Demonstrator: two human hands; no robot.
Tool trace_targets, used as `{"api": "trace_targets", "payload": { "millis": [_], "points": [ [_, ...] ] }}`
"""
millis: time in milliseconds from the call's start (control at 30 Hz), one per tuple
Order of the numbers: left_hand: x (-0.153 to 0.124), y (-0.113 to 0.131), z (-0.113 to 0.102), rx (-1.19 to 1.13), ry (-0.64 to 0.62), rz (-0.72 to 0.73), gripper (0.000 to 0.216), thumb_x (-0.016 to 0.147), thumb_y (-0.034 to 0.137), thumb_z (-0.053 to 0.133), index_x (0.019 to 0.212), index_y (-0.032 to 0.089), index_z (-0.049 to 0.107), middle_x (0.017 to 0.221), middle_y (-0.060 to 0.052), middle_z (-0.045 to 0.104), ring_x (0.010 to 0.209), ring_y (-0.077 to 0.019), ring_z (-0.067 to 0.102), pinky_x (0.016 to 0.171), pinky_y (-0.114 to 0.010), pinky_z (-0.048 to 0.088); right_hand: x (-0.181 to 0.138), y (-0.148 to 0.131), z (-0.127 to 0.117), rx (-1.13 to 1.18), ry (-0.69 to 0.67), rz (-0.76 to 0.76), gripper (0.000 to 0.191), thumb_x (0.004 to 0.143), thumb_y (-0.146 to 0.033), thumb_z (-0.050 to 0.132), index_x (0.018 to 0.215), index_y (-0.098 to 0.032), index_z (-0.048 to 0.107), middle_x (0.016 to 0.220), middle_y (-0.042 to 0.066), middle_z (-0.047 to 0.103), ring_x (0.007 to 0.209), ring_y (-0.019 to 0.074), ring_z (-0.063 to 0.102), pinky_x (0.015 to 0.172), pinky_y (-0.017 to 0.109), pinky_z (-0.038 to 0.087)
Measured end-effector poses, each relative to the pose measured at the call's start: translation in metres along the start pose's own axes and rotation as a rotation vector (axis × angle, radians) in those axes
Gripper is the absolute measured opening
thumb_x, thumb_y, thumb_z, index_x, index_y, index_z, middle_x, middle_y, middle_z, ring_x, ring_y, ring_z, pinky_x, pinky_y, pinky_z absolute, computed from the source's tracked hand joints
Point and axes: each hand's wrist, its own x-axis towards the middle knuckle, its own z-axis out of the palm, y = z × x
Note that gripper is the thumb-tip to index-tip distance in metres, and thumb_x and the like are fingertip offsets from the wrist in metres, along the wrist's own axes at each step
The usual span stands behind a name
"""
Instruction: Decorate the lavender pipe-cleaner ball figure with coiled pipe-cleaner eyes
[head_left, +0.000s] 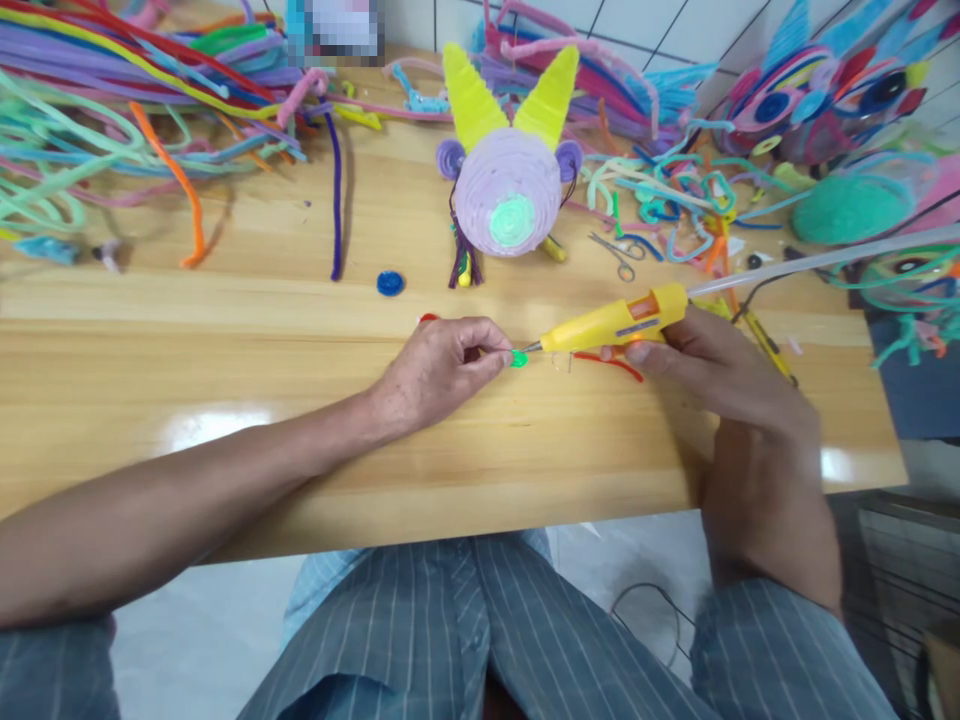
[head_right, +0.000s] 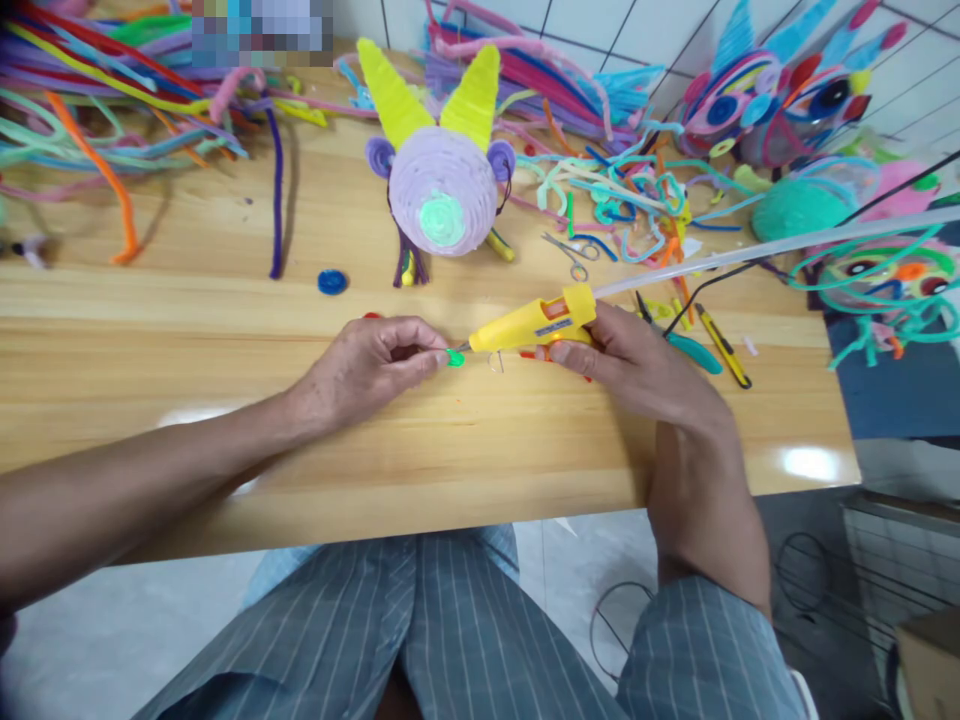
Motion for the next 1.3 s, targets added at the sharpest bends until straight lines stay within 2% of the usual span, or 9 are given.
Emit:
{"api": "trace_targets", "payload": {
  "millis": [67, 233, 333, 533, 767, 967, 1133, 1300],
  "points": [
    [0.0001, 0.0002, -0.0001, -0.001, -0.003, -0.001, 0.013, 0.091, 0.025, 0.068, 0.083, 0.018, 0.075, 0.065, 0.002, 0.064, 0.059, -0.0109, 0.051, 0.056, -0.024, 0.038, -0.0009, 0.0008, -0.0009, 0.004, -0.004, 0.012, 0.041, 0.091, -0.070, 0.072, 0.107, -0.032, 0.078, 0.094, 0.001, 0.074, 0.081, 0.0228, 0.062, 0.068, 0.034, 0.051],
    [0.0001, 0.0004, 0.0004, -0.019, -0.001, -0.012, 0.013, 0.091, 0.026, 0.069, 0.083, 0.017, 0.074, 0.068, 0.001, 0.066, 0.061, -0.0113, 0.053, 0.057, -0.024, 0.039, -0.0007, 0.0015, 0.0006, 0.047, 0.053, 0.008, 0.043, 0.089, -0.069, 0.075, 0.109, -0.032, 0.076, 0.096, 0.001, 0.073, 0.087, 0.0236, 0.064, 0.075, 0.036, 0.054],
    [-0.0001, 0.0020, 0.0005, -0.039, -0.003, -0.034, 0.014, 0.091, 0.028, 0.069, 0.082, 0.017, 0.074, 0.069, 0.001, 0.067, 0.062, -0.0118, 0.054, 0.057, -0.024, 0.040, -0.0002, 0.0012, 0.0012, 0.013, 0.034, 0.007, 0.042, 0.090, -0.069, 0.074, 0.107, -0.030, 0.076, 0.098, 0.001, 0.075, 0.088, 0.0238, 0.065, 0.076, 0.037, 0.053],
    [0.0005, 0.0023, -0.0006, -0.054, -0.006, -0.049, 0.015, 0.092, 0.030, 0.070, 0.083, 0.018, 0.074, 0.066, 0.001, 0.065, 0.061, -0.0121, 0.055, 0.057, -0.024, 0.041, -0.0017, 0.0030, -0.0025, 0.005, 0.023, 0.005, 0.043, 0.091, -0.070, 0.072, 0.107, -0.030, 0.076, 0.095, 0.001, 0.074, 0.083, 0.0228, 0.064, 0.070, 0.035, 0.052],
    [0.0012, 0.0014, -0.0009, -0.056, -0.008, -0.043, 0.014, 0.091, 0.029, 0.070, 0.084, 0.017, 0.074, 0.065, 0.002, 0.065, 0.062, -0.0121, 0.055, 0.058, -0.024, 0.042, -0.0002, 0.0034, 0.0019, 0.014, 0.047, -0.003, 0.043, 0.092, -0.069, 0.072, 0.110, -0.030, 0.075, 0.103, 0.002, 0.075, 0.093, 0.0252, 0.066, 0.084, 0.040, 0.054],
    [0.0012, 0.0031, -0.0009, -0.063, -0.005, -0.055, 0.015, 0.091, 0.029, 0.070, 0.083, 0.017, 0.074, 0.065, 0.001, 0.064, 0.061, -0.0118, 0.054, 0.057, -0.024, 0.042, -0.0020, 0.0027, -0.0011, -0.008, 0.037, 0.022, 0.043, 0.092, -0.067, 0.072, 0.110, -0.029, 0.076, 0.094, 0.001, 0.073, 0.083, 0.0233, 0.063, 0.072, 0.036, 0.052],
    [0.0013, 0.0033, -0.0019, -0.071, -0.010, -0.057, 0.016, 0.091, 0.030, 0.070, 0.083, 0.017, 0.074, 0.065, 0.002, 0.065, 0.060, -0.0113, 0.053, 0.058, -0.024, 0.042, -0.0016, -0.0001, 0.0018, 0.020, 0.035, 0.004, 0.043, 0.092, -0.068, 0.072, 0.109, -0.028, 0.075, 0.101, 0.003, 0.074, 0.092, 0.0253, 0.065, 0.081, 0.038, 0.053],
    [0.0015, 0.0044, -0.0024, -0.077, -0.013, -0.096, 0.017, 0.090, 0.032, 0.070, 0.083, 0.016, 0.074, 0.065, 0.002, 0.063, 0.058, -0.0106, 0.052, 0.056, -0.023, 0.040, -0.0035, 0.0029, 0.0002, -0.010, 0.039, 0.023, 0.047, 0.091, -0.071, 0.071, 0.107, -0.026, 0.074, 0.091, 0.002, 0.069, 0.080, 0.0217, 0.061, 0.070, 0.035, 0.049]
  ]
}}
